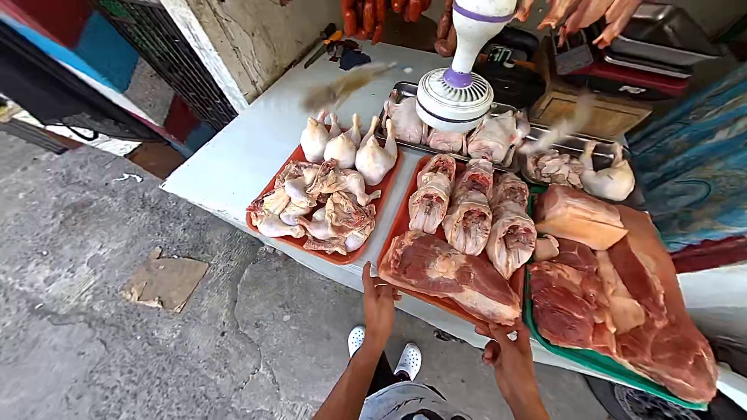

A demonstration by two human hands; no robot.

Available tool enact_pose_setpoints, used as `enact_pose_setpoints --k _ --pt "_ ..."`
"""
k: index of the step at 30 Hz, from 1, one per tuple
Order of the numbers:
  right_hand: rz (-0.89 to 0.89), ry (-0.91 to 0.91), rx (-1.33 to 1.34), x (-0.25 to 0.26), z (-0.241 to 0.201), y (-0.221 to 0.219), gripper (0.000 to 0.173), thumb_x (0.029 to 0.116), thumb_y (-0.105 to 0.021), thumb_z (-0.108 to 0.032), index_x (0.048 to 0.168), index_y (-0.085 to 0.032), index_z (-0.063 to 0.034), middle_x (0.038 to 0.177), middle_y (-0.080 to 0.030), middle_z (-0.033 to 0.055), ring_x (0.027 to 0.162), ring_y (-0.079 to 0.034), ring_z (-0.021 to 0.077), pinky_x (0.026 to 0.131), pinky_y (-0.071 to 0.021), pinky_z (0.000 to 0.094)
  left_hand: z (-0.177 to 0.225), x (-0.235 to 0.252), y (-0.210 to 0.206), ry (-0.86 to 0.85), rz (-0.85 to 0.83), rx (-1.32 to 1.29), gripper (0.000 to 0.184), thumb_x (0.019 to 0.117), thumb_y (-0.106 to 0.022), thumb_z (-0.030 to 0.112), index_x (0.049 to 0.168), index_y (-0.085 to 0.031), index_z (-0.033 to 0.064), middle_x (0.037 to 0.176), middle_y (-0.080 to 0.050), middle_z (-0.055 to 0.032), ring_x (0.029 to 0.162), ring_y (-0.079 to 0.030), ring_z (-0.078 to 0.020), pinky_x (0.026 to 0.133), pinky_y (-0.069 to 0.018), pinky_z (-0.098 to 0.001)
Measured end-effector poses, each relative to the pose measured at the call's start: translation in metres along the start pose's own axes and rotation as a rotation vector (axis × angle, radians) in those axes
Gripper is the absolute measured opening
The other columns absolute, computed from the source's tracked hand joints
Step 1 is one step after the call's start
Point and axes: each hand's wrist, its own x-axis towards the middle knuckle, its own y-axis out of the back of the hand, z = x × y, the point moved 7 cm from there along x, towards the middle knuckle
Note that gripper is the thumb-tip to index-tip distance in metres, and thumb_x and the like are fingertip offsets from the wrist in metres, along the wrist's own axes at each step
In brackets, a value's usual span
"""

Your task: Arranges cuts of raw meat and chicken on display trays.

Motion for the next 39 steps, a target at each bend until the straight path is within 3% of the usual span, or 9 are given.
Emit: enact_pose_setpoints --k 3,6,10,20,24,27,31,36,39 --pt "-0.006 -0.006 -0.012 -0.004 0.009 -0.011 0.041 0.1024 -0.051 0.002 0.136 -0.031 -0.0090 0.068 -0.068 0.0132 0.038 -0.057 0.0150 0.033 -0.0462 0.0257 0.003 0.000 0.008 0.047 0.105 -0.155 0.065 0.0985 -0.043 -0.004 0.158 -0.017 0.0004 0.105 -0.062 -0.0184 0.076 -0.072 -0.0224 0.068 -0.0638 -0.0387" --pt "-0.015 -0.028 -0.005 0.000 0.011 -0.006 0.050 0.0997 -0.055 0.005 0.139 -0.029 -0.0104 0.072 -0.068 0.0145 0.042 -0.061 0.0179 0.036 -0.0513 0.0293 0.004 0.010 0.005 0.056 0.141 -0.088 0.072 0.0997 -0.055 -0.001 0.160 -0.015 0.0023 0.098 -0.061 -0.0187 0.072 -0.071 -0.0228 0.067 -0.0639 -0.0403" --pt "-0.134 -0.032 0.001 0.008 0.007 -0.007 0.066 0.0988 -0.051 0.006 0.152 -0.020 -0.0186 0.075 -0.067 0.0158 0.040 -0.058 0.0171 0.034 -0.0483 0.0283 0.000 0.021 -0.001 0.020 0.144 -0.056 0.081 0.0930 -0.062 -0.005 0.160 -0.018 0.0038 0.087 -0.060 -0.0152 0.063 -0.065 -0.0197 0.061 -0.0616 -0.0384" --pt "-0.284 -0.021 -0.004 0.015 0.004 0.011 0.076 0.0910 -0.051 0.011 0.151 -0.017 -0.0210 0.071 -0.066 0.0122 0.040 -0.055 0.0149 0.034 -0.0447 0.0263 -0.005 -0.007 0.003 -0.072 0.157 -0.126 0.074 0.0885 -0.054 -0.013 0.158 -0.033 0.0038 0.111 -0.067 -0.0190 0.071 -0.069 -0.0153 0.058 -0.0590 -0.0317" --pt "-0.322 -0.032 -0.002 0.017 0.010 -0.002 0.079 0.0888 -0.053 0.011 0.151 -0.017 -0.0224 0.072 -0.066 0.0119 0.041 -0.054 0.0134 0.034 -0.0423 0.0243 -0.014 -0.007 0.021 -0.099 0.246 -0.121 0.076 0.0890 -0.059 -0.007 0.158 -0.030 0.0041 0.101 -0.062 -0.0147 0.075 -0.066 -0.0141 0.066 -0.0588 -0.0308" --pt "-0.287 -0.055 -0.008 0.020 0.008 -0.021 0.080 0.0910 -0.051 0.011 0.153 -0.014 -0.0233 0.072 -0.063 0.0110 0.041 -0.051 0.0118 0.035 -0.0400 0.0234 -0.011 0.004 0.028 -0.074 0.289 -0.152 0.076 0.0900 -0.065 -0.005 0.156 -0.028 0.0010 0.095 -0.057 -0.0125 0.070 -0.065 -0.0146 0.065 -0.0608 -0.0325" --pt "-0.276 -0.086 -0.013 0.027 0.006 -0.030 0.079 0.0915 -0.051 0.013 0.152 -0.016 -0.0233 0.073 -0.064 0.0125 0.041 -0.051 0.0130 0.034 -0.0396 0.0237 -0.010 0.019 0.028 0.074 0.276 -0.290 0.059 0.0919 -0.062 -0.010 0.146 -0.039 -0.0027 0.089 -0.061 -0.0137 0.067 -0.069 -0.0203 0.060 -0.0634 -0.0383" --pt "-0.338 -0.146 -0.123 0.026 0.006 -0.032 0.079 0.0930 -0.057 0.008 0.152 -0.015 -0.0246 0.079 -0.067 0.0129 0.043 -0.053 0.0148 0.036 -0.0442 0.0266 -0.016 0.022 0.038 0.084 0.211 -0.284 0.056 0.0951 -0.062 -0.005 0.147 -0.041 -0.0012 0.110 -0.064 -0.0179 0.081 -0.072 -0.0212 0.070 -0.0639 -0.0376" --pt "-0.421 -0.193 -0.402 0.018 -0.004 -0.019 0.089 0.0970 -0.062 -0.007 0.161 -0.003 -0.0247 0.082 -0.069 0.0103 0.044 -0.055 0.0145 0.040 -0.0495 0.0295 -0.016 0.012 0.038 0.076 0.184 -0.245 0.058 0.0975 -0.060 -0.003 0.150 -0.036 -0.0008 0.117 -0.060 -0.0193 0.092 -0.070 -0.0232 0.077 -0.0627 -0.0412"
